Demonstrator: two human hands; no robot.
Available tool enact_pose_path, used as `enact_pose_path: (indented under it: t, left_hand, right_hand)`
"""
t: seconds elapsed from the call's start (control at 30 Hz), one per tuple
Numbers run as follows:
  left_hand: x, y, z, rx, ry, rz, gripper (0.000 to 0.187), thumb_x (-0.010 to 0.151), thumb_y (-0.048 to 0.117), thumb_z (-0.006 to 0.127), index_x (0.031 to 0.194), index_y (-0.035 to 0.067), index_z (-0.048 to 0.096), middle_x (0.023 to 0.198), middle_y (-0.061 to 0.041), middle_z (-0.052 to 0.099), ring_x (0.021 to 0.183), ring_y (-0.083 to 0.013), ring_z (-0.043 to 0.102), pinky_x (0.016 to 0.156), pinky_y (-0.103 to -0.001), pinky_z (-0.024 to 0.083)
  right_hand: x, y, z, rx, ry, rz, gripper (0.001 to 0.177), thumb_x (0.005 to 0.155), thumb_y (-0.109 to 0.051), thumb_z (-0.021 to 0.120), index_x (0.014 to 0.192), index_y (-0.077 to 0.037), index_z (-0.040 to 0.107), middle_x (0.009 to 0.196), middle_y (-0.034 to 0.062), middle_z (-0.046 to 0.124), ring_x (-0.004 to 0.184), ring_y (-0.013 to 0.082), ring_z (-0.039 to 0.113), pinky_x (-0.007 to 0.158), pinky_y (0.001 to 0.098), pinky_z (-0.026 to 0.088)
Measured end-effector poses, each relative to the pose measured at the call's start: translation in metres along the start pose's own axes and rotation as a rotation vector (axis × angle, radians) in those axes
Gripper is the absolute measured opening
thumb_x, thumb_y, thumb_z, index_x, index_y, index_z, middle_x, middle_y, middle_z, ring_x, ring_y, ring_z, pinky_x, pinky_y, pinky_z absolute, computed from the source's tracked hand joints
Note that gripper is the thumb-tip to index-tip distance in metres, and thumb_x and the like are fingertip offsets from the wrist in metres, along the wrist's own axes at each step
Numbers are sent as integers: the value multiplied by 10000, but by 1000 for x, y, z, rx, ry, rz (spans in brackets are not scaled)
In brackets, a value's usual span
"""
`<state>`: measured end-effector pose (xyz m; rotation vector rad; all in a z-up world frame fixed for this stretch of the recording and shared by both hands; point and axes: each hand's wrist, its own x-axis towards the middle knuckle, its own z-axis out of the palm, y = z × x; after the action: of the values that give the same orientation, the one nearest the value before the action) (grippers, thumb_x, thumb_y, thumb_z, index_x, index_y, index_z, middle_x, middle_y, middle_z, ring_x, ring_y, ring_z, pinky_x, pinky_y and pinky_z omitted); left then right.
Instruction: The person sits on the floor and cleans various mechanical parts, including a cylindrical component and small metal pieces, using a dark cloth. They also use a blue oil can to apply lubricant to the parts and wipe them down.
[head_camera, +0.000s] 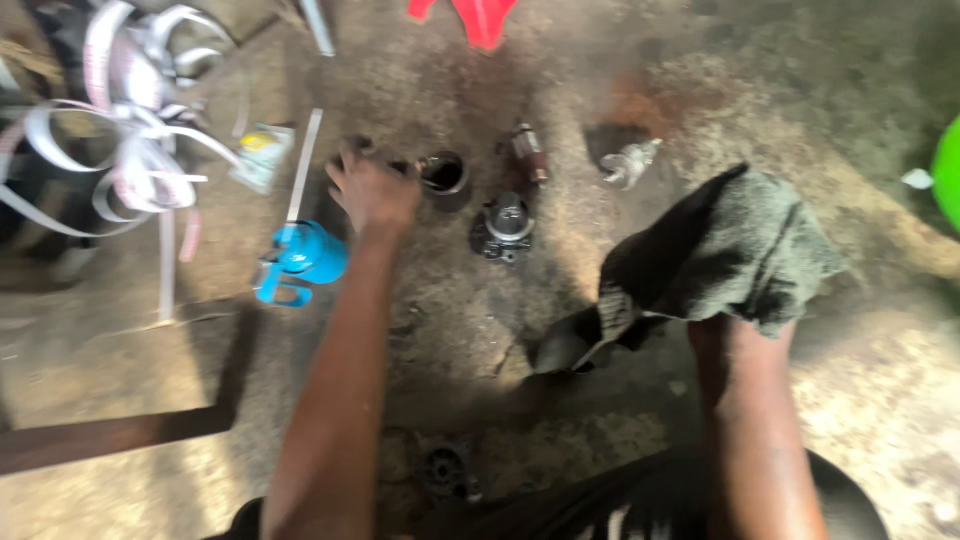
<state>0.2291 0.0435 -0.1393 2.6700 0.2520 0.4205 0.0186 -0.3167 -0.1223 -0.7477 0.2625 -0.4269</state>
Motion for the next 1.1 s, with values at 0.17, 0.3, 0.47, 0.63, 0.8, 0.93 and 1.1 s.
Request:
enact_pose_path:
  t: [0.17, 0.3, 0.47, 0.63, 0.8, 0.93, 1.1]
  left_hand:
    - [5, 16, 27, 145, -128, 164, 413, 766, 366, 852, 1079, 104, 784, 1611, -111, 341, 1460, -443, 255, 1167, -604, 229]
    - [-8, 25, 27, 209, -167, 338, 244, 787, 257, 799, 1021, 188, 813, 1659, -97, 308, 1478, -447, 255, 1176, -609, 228]
    - [-20, 18, -13, 131, -147, 384, 243, 808, 300, 776, 1038, 226, 805, 1616, -146, 309, 1453, -477, 245, 1130, -691, 193]
    - [-33, -18, -86, 179, -129, 425, 329, 872, 309, 729, 1180, 198, 754, 1587, -189, 365, 1404, -504, 297, 1059, -739, 236]
    - [-86, -89, -137, 307, -96, 401, 344, 864, 335, 723, 1120, 106, 747, 1311, -216, 614, 1354, -486, 441, 1064, -718, 320]
    - [-145, -151, -103, 344, -455, -72, 255, 895, 316, 674, 1047, 142, 783, 1113, -185, 717, 1109, -433, 675, 955, -578, 514]
    - [-160, -189, -54, 488, -444, -63, 219, 890, 201, 626, 1059, 133, 748, 1084, -126, 725, 1039, -338, 708, 928, -552, 500]
  right_hand:
    - [-1, 8, 0, -79, -22, -91, 255, 1113, -228, 590, 1324, -85, 584, 1260, 59, 625, 1186, 197, 602, 1036, 353, 529]
    - [-6, 6, 1, -25, -36, -21, 273, 1105, -242, 570, 1338, -100, 585, 1275, 49, 628, 1207, 185, 608, 1058, 345, 529]
    - [-7, 5, 6, -26, -34, -17, 278, 1102, -240, 571, 1343, -103, 582, 1292, 42, 632, 1223, 186, 612, 1084, 348, 527]
    - [-6, 7, 11, -40, -47, -23, 278, 1108, -262, 561, 1337, -108, 588, 1290, 42, 634, 1214, 194, 613, 1073, 359, 529]
    - [-3, 6, 11, -72, -20, -21, 300, 1092, -290, 547, 1325, -108, 597, 1287, 47, 643, 1205, 204, 619, 1057, 367, 532]
    - [-1, 10, 9, -122, 39, -3, 320, 1079, -312, 535, 1316, -108, 605, 1285, 51, 650, 1198, 212, 623, 1045, 374, 533]
    - [4, 28, 2, -173, 156, 53, 347, 1063, -339, 521, 1304, -108, 614, 1282, 57, 659, 1189, 222, 628, 1030, 382, 535]
